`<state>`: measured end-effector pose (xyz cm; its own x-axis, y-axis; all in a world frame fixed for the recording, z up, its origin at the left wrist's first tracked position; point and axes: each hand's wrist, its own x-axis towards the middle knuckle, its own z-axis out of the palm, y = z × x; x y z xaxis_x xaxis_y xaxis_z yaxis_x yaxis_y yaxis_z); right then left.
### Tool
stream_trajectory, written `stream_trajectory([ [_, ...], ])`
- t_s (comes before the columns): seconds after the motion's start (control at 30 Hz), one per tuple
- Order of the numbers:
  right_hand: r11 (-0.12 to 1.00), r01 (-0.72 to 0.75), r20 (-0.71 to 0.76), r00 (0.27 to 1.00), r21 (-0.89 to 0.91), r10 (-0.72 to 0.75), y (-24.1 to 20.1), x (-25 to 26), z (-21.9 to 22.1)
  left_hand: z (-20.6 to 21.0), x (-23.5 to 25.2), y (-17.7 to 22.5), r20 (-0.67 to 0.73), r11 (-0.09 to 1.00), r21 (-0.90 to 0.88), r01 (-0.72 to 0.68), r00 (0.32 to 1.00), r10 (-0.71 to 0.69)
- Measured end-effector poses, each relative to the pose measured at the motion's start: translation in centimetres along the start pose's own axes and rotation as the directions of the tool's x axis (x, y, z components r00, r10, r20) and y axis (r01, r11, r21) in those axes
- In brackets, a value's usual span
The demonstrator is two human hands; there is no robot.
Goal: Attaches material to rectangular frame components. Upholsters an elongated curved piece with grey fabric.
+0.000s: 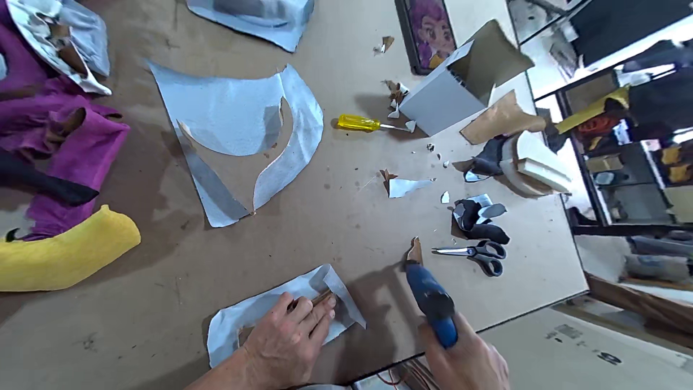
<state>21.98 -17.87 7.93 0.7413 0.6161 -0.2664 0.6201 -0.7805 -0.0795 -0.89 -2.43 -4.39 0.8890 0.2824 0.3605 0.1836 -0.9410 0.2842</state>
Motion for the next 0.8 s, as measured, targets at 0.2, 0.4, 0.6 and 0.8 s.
stream_trajectory([
  [0.2,0.941,0.334,-0.130,0.932,-0.047,-0.337,-1.7,1.2,2.1,-0.2,-0.2,-0.2,-0.037,0.994,-0.049,-0.096,0.995,0.094],
  [0.4,0.552,0.776,-0.302,0.628,0.305,-0.717,-8.0,-2.8,8.8,-2.0,-1.4,-0.1,-0.109,0.995,-0.045,-0.088,0.991,0.083],
  [0.6,0.569,0.818,-0.332,0.561,0.084,-0.758,-7.3,-3.4,11.6,-4.3,-8.4,-1.4,-0.130,0.921,-0.220,0.321,0.926,-0.354],
  [0.8,0.390,0.921,-0.257,0.381,0.018,-0.888,-11.3,-5.1,13.4,-4.8,-8.7,-1.7,-0.132,0.886,-0.263,0.381,0.896,-0.425],
])
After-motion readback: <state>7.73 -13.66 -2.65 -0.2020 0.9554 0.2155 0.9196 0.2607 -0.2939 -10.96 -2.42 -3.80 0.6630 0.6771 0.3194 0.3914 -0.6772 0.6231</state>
